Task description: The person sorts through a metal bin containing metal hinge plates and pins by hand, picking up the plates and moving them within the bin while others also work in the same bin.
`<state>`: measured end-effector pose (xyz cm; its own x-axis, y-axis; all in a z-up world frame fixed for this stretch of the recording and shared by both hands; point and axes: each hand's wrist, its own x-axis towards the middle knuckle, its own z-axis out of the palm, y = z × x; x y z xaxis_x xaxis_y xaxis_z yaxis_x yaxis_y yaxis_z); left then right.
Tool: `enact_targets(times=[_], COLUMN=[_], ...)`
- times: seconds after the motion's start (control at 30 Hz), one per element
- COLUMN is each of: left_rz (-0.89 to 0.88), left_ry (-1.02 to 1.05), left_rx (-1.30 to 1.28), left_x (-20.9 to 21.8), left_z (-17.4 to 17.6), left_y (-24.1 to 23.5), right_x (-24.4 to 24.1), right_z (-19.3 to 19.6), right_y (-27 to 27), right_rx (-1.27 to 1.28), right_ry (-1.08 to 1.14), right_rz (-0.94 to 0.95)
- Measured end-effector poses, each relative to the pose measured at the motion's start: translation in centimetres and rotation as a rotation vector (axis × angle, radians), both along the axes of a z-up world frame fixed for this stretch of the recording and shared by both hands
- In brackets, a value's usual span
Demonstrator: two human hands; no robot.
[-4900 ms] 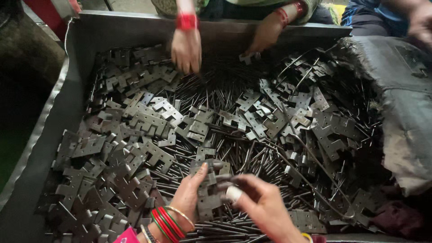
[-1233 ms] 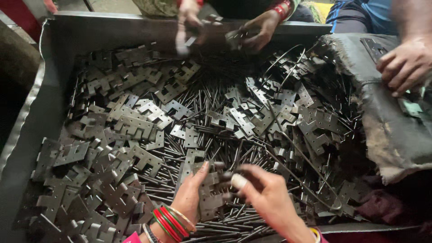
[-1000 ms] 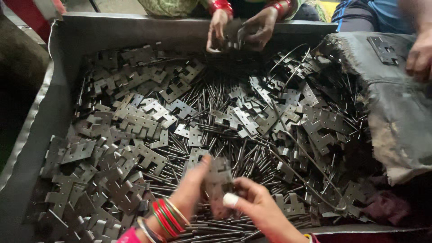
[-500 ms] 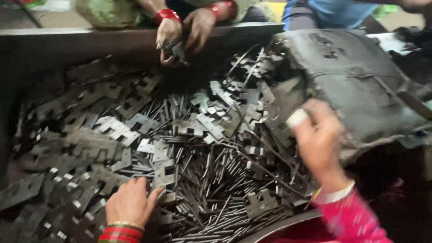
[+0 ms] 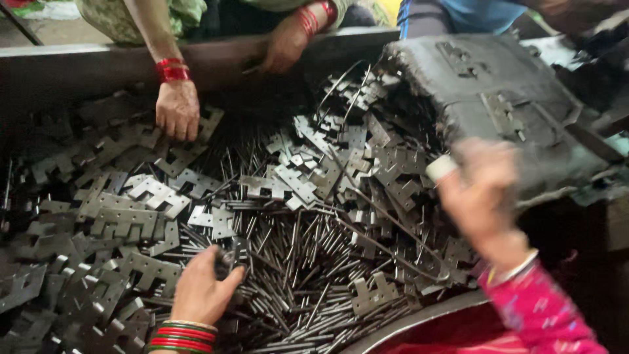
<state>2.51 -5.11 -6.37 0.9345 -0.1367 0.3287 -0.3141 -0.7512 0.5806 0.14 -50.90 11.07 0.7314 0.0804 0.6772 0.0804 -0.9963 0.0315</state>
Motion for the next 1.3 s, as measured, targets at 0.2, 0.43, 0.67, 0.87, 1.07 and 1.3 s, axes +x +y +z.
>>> enact_targets(times=[0.2, 0.43, 0.67, 0.87, 1.07, 1.3], left_rz=[-0.109, -0.102, -0.047, -0.361, -0.431, -0.156], left_ry=[0.962, 0.719, 0.806, -0.339, 0.069, 0.534], left_rx=[-0.842, -1.343, -0.405, 0.533, 0.711, -0.463], left_x=[-0.4, -0.1, -1.2, -2.0, -1.4, 0.0], left_z=[6.4, 12.8, 8.0, 5.5, 7.2, 9.1], left_y=[2.3, 7.0, -0.7, -4.2, -3.1, 2.5], right_x=[-3.9, -3.9, -3.9, -4.0, -4.0, -4.1], right_z=[-4.8, -8.1, -7.5, -9.4, -10.7, -10.0], right_y=[9.9, 10.0, 10.4, 13.9, 13.8, 14.2], right_rx=[0.206, -0.058, 0.559, 0.023, -0.192, -0.133], right_ry=[0.98, 1.225, 0.925, 0.974, 1.089, 1.037], right_rz=[0.454, 0.376, 0.512, 0.563, 0.31, 0.374])
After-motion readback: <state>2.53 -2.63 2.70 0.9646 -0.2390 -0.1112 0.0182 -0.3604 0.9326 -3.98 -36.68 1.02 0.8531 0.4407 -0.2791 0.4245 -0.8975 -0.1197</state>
